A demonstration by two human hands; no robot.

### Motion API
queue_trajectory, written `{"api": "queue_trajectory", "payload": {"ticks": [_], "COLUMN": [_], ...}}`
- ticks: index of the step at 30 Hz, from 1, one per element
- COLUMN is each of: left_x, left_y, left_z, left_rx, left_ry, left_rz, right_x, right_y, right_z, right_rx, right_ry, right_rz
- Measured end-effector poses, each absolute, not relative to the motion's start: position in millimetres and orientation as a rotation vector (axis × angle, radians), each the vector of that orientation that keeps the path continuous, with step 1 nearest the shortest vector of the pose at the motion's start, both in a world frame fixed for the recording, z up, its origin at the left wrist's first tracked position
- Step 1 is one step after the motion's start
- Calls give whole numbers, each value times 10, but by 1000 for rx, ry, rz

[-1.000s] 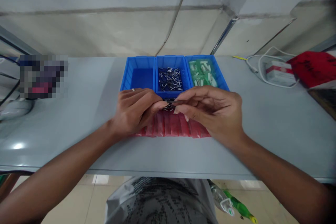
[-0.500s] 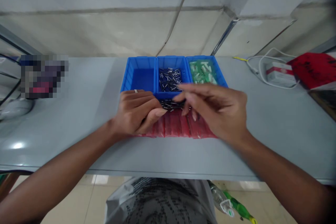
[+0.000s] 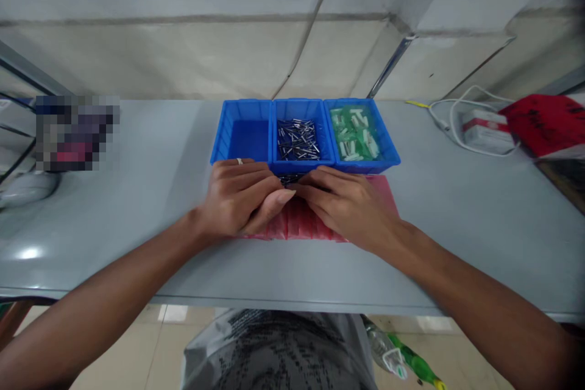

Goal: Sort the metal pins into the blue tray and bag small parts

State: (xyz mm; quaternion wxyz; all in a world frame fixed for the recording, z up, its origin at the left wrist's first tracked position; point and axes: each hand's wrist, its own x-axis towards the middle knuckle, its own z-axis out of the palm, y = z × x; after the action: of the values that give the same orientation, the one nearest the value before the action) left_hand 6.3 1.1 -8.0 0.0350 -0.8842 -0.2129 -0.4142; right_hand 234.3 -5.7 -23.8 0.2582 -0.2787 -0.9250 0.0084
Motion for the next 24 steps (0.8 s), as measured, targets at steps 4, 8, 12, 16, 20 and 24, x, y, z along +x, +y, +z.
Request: {"api": "queue_trajectory", "payload": {"ticks": [4, 8, 12, 16, 20, 24], "left_x": [67, 80, 92, 86, 69, 68], "left_y": [1, 0, 12, 1, -22, -29], "left_z": [-70, -89, -124, -143, -152, -152], "left_rx": [-2690, -2631, -2572, -2538, -2543, -2519], "left_ry": [-655, -763, -781, -736, -675, -600], "left_rz": [-1237, -1211, -1205, -1222, -1184, -1179], "right_x": [2312, 2299, 2297, 2244, 2199, 2205], "right_y": [-83, -119, -157, -190, -193, -177], "right_z": [-148, -1, 58, 23, -20, -23], "right_rx": [-750, -780, -812, -747, -743, -753], "right_ry": [-2247, -1957, -1802, -1691, -1615, -1562], "right_rz": [188, 439, 731, 1006, 1069, 1098]}}
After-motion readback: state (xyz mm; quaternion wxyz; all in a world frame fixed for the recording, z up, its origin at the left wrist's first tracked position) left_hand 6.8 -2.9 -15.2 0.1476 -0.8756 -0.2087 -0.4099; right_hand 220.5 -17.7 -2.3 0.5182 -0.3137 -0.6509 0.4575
